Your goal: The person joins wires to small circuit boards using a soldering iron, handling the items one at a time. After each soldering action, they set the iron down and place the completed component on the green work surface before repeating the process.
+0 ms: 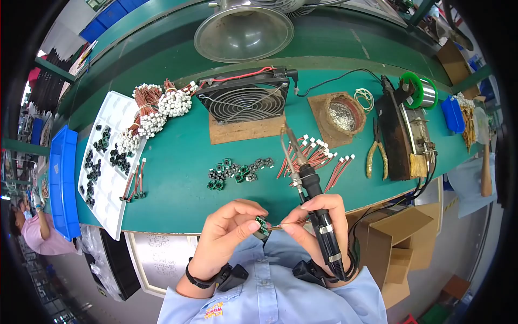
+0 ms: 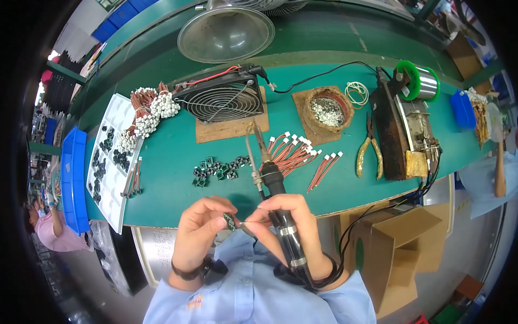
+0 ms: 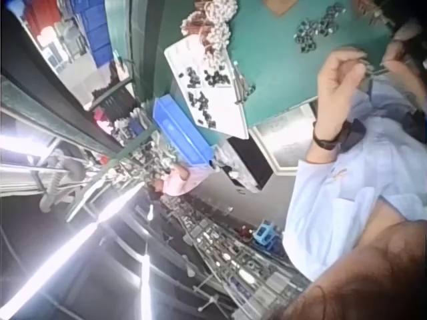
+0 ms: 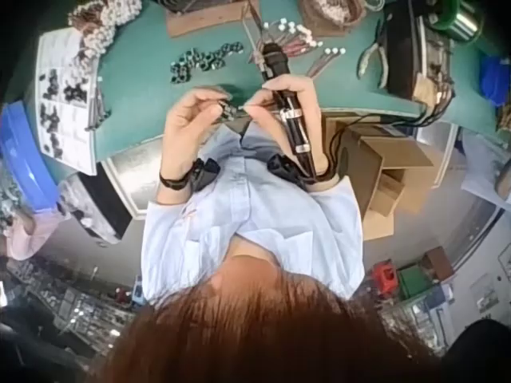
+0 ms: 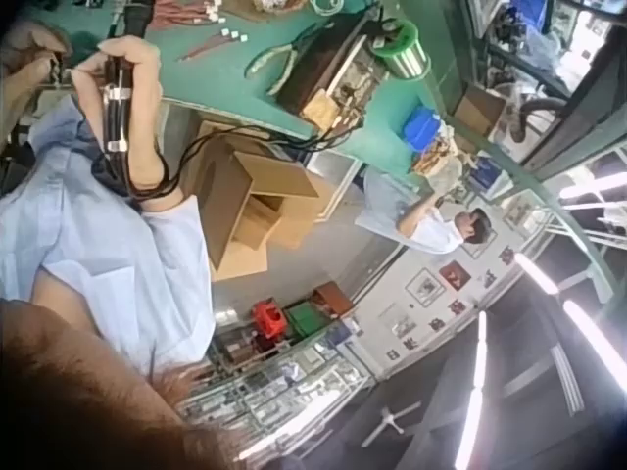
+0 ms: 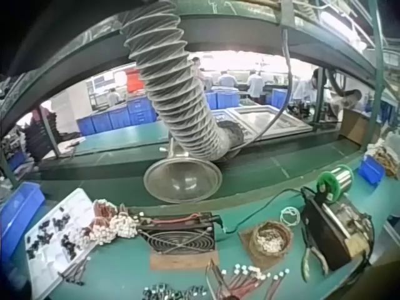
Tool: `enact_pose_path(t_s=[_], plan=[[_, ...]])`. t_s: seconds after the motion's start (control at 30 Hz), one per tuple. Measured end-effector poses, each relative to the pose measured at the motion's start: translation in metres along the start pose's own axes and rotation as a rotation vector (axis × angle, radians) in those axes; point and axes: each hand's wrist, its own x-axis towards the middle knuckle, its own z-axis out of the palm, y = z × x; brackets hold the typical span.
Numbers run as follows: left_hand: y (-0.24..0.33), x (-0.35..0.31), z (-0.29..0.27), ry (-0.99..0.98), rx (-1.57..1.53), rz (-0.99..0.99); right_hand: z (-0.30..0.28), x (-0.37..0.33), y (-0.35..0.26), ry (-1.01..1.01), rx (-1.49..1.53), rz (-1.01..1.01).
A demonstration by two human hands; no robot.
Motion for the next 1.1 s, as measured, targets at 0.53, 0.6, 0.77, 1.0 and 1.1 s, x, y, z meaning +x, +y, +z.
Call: enact_pose_path(t_s=[0.53, 0.6, 0.77, 1.0, 1.1], plan=[[-0.015, -0.001, -0.002, -0.265, -0.412, -0.096, 0.009, -0.001, -0.007, -0.063, 0.096, -0.036], [-0.014, -0.001, -0.002, -0.273, -0.419, -0.105, 0.008, -0.001, -0.009, -0.072, 0.020, -0.064], [-0.013, -0.001, -0.002, -0.297, -0.448, -0.138, 0.005, 0.003, -0.015, -0.089, -0.149, -0.150], [-0.012, 0.001, -0.001, -0.321, -0.448, -0.153, 0.004, 0.003, -0.014, -0.077, -0.149, -0.178], [-0.013, 0.002, -0.002, -0.344, -0.461, -0.162, 0.004, 0.003, -0.013, -0.070, -0.148, -0.186]])
